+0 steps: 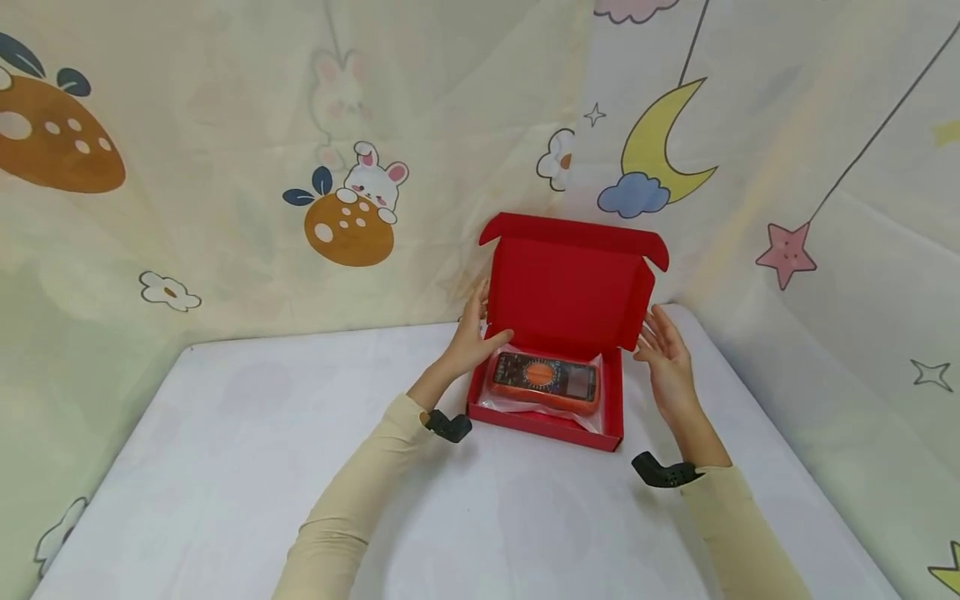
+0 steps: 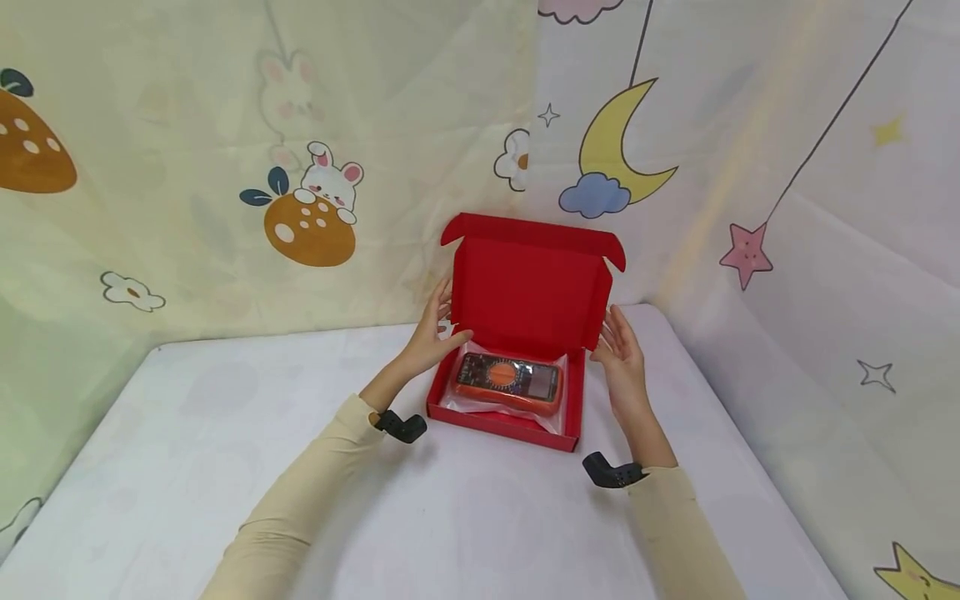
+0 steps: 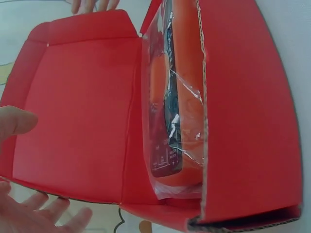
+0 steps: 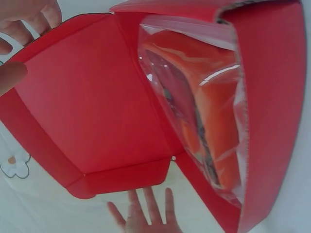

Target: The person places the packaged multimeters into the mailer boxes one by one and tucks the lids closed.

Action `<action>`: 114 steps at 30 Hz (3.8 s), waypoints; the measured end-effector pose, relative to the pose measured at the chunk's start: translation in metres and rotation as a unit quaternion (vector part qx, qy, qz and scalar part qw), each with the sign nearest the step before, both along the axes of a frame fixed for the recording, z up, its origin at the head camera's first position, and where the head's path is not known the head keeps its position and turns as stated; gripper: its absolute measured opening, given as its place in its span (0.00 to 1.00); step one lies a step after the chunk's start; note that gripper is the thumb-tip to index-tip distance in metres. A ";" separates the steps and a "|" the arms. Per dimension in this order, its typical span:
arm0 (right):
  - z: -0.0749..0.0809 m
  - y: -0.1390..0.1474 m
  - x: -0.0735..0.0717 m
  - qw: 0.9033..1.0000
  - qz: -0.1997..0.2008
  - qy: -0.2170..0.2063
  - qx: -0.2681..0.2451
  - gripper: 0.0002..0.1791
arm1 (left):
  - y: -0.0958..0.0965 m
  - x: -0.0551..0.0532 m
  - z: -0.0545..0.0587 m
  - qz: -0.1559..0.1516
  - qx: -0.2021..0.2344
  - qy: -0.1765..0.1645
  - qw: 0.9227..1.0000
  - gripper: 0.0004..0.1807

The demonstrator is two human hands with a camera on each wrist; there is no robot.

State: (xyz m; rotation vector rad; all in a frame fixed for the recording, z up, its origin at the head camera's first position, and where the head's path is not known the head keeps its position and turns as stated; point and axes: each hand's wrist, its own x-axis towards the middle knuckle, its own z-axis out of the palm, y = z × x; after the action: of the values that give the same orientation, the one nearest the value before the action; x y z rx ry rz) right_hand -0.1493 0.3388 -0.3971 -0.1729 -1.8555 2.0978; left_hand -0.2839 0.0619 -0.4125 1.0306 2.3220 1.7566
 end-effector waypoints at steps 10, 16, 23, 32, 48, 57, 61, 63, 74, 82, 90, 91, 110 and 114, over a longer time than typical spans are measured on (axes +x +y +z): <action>-0.005 -0.006 0.002 0.999 -0.002 0.005 0.033 0.34 | -0.008 0.002 -0.002 0.026 0.011 -0.003 1.000 0.40; -0.005 -0.008 0.004 1.000 -0.013 -0.002 0.019 0.32 | -0.012 0.001 -0.004 0.009 0.005 0.011 1.000 0.38; -0.004 -0.012 0.004 1.000 -0.019 -0.001 0.010 0.30 | -0.013 -0.003 -0.005 -0.004 0.011 0.011 1.000 0.36; -0.006 -0.019 0.007 0.998 -0.049 -0.021 0.018 0.30 | -0.018 0.004 -0.016 -0.005 0.039 -0.019 0.999 0.36; -0.019 -0.006 0.019 0.992 0.031 0.065 -0.101 0.21 | -0.026 0.009 -0.030 -0.002 0.059 -0.036 0.998 0.36; -0.024 0.000 0.024 0.992 0.041 0.050 -0.107 0.22 | -0.039 0.021 -0.015 -0.040 0.048 -0.087 0.994 0.31; -0.025 0.004 0.026 0.994 0.050 0.049 -0.079 0.24 | -0.046 0.028 -0.004 -0.051 0.038 -0.091 0.994 0.29; -0.025 0.004 0.027 0.995 0.052 0.046 -0.070 0.23 | -0.046 0.029 -0.004 -0.053 0.035 -0.091 0.994 0.28; -0.027 0.001 0.029 0.997 0.054 0.039 -0.050 0.21 | -0.042 0.014 -0.038 -0.024 0.016 -0.106 0.994 0.29; -0.023 -0.002 0.034 0.998 0.032 0.045 0.016 0.29 | -0.044 0.015 -0.041 -0.018 0.018 -0.071 0.997 0.25; -0.013 0.000 0.039 0.997 0.049 0.009 0.065 0.24 | -0.049 0.023 0.006 0.024 0.103 -0.078 0.991 0.31; -0.012 0.000 0.039 0.996 0.052 0.011 0.073 0.24 | -0.049 0.021 0.009 0.028 0.117 -0.066 0.991 0.33; 0.021 -0.013 0.043 0.955 -0.051 0.090 0.277 0.20 | -0.052 0.026 0.035 0.060 0.049 -0.049 0.996 0.18; 0.022 -0.012 0.046 0.952 -0.044 0.110 0.281 0.18 | -0.054 0.027 0.034 0.061 0.045 -0.031 0.997 0.18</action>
State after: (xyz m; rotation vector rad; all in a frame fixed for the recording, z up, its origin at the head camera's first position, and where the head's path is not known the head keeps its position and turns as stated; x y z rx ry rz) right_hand -0.1038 0.3269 -0.3753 0.1128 -2.1641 1.3885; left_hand -0.2566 0.0074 -0.3782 0.8474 2.3337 1.9241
